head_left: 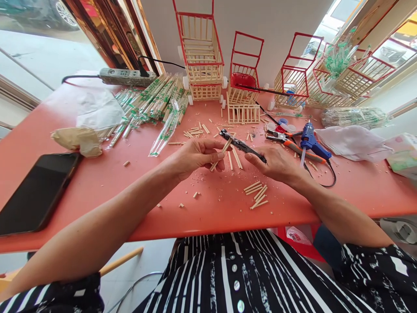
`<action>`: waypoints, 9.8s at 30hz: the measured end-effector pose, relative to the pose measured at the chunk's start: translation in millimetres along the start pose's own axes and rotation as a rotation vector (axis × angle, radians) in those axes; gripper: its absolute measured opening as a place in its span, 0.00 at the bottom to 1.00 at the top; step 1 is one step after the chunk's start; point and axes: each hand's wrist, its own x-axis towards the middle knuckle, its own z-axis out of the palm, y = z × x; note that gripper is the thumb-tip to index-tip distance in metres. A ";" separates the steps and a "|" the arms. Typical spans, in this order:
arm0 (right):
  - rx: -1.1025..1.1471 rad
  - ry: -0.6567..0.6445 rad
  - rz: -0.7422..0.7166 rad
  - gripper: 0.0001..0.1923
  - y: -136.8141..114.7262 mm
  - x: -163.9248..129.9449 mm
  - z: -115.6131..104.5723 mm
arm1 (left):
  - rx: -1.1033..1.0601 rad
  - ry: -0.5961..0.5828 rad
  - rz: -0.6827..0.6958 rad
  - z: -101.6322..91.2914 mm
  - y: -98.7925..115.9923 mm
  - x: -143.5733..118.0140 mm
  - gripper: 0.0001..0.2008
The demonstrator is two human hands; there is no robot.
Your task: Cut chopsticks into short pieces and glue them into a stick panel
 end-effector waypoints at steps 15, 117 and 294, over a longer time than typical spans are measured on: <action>0.038 0.133 0.081 0.39 4.5 7.6 -4.1 | -0.059 0.066 0.032 1.7 2.2 1.7 0.20; 1.332 -0.265 0.569 0.07 -8.1 4.6 9.9 | 0.592 0.183 -0.042 32.6 0.2 37.0 0.07; 1.053 0.341 0.223 0.17 15.1 -0.1 -20.0 | 1.206 0.949 -0.155 -164.7 41.7 29.9 0.10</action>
